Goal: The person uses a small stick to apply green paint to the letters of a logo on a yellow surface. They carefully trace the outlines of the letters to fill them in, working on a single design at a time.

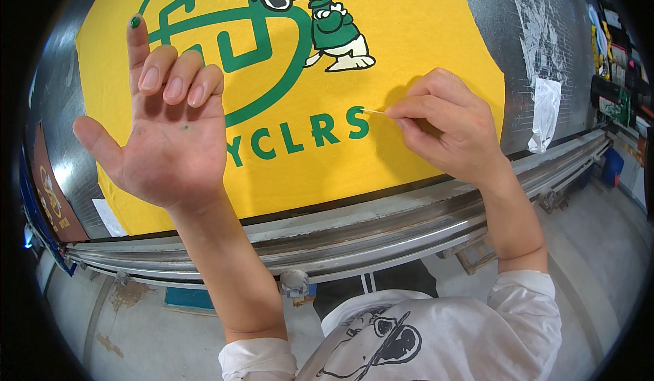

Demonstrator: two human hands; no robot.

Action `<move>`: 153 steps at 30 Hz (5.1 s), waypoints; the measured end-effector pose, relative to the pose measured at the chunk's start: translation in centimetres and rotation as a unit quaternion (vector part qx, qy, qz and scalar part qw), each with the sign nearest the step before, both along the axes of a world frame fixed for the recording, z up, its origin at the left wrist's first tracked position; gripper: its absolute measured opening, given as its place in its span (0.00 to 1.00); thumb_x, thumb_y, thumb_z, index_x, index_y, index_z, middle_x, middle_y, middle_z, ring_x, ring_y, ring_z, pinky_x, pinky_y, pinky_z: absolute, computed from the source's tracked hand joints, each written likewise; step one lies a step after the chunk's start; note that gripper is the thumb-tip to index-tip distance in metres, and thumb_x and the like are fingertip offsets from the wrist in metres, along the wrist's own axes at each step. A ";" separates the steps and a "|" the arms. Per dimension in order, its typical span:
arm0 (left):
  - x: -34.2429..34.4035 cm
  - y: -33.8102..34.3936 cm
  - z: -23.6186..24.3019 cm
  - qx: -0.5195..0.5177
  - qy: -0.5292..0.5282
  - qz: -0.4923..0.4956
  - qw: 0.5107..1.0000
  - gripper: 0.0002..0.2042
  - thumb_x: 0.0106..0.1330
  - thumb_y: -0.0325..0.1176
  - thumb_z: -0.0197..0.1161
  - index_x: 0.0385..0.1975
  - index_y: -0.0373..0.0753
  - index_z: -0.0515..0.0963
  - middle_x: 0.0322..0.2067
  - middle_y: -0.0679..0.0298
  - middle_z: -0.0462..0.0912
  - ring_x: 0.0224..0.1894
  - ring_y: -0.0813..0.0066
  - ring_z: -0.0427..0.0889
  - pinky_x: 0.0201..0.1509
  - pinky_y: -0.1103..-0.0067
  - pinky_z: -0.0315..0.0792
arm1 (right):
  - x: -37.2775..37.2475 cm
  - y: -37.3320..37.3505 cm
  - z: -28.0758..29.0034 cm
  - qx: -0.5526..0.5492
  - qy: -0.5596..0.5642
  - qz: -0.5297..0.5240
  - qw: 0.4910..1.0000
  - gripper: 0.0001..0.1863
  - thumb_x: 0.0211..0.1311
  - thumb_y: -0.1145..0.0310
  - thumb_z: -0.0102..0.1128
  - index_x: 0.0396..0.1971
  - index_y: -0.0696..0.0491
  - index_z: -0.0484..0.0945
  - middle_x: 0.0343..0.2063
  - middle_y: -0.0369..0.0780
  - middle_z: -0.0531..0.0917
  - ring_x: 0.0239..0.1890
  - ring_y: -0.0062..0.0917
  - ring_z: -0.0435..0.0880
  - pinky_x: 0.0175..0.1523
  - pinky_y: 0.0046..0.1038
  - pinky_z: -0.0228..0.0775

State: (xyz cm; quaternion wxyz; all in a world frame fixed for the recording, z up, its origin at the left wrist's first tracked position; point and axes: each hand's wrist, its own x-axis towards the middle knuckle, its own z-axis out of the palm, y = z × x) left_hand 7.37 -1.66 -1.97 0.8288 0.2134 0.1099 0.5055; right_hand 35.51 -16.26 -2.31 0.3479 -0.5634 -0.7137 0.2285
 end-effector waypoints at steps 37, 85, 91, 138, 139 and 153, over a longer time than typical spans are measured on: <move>-0.1 0.0 0.0 -0.007 0.012 0.010 1.000 0.48 0.76 0.75 0.28 0.71 0.31 0.66 0.33 0.64 0.69 0.34 0.70 0.66 0.43 0.73 0.63 | 0.1 0.0 0.0 0.002 -0.011 0.008 1.000 0.11 0.52 0.82 0.72 0.35 0.55 0.86 0.30 0.38 0.81 0.34 0.31 0.82 0.39 0.31 0.75; 0.2 -0.1 0.1 -0.004 0.001 0.003 1.000 0.48 0.77 0.74 0.29 0.71 0.31 0.66 0.33 0.64 0.69 0.35 0.70 0.66 0.44 0.73 0.63 | 0.1 0.1 -0.1 0.013 0.003 0.008 1.000 0.13 0.48 0.85 0.73 0.35 0.56 0.88 0.30 0.37 0.82 0.31 0.27 0.80 0.33 0.27 0.69; 0.2 -0.1 0.2 -0.009 0.004 0.006 1.000 0.48 0.77 0.74 0.28 0.71 0.31 0.66 0.33 0.64 0.69 0.34 0.70 0.66 0.44 0.73 0.63 | 0.0 0.1 -0.1 0.018 -0.006 0.009 1.000 0.14 0.49 0.86 0.73 0.36 0.56 0.88 0.30 0.37 0.82 0.32 0.27 0.80 0.33 0.27 0.70; 3.7 -2.3 3.3 -0.111 0.278 -0.345 0.890 0.61 0.70 0.82 0.27 0.68 0.14 0.64 0.09 0.66 0.69 0.06 0.82 0.60 0.08 0.85 0.57 | -0.3 0.1 0.7 0.061 0.036 -0.037 0.997 0.13 0.49 0.86 0.72 0.37 0.57 0.87 0.29 0.38 0.83 0.30 0.28 0.81 0.33 0.28 0.71; 3.6 -2.4 3.3 -0.110 0.278 -0.342 0.891 0.61 0.70 0.82 0.27 0.68 0.14 0.64 0.09 0.66 0.69 0.06 0.82 0.60 0.08 0.85 0.57 | -0.3 0.1 0.7 0.061 0.038 -0.037 0.997 0.13 0.49 0.86 0.72 0.37 0.57 0.87 0.29 0.38 0.83 0.30 0.28 0.81 0.33 0.28 0.71; 1.4 -0.5 1.7 -0.117 0.111 -0.105 0.981 0.50 0.77 0.70 0.46 0.77 0.22 0.53 0.17 0.72 0.64 0.15 0.84 0.62 0.16 0.84 0.61 | -0.4 0.0 0.2 0.015 0.001 -0.001 1.000 0.12 0.50 0.83 0.72 0.34 0.55 0.86 0.30 0.37 0.82 0.33 0.32 0.82 0.39 0.32 0.73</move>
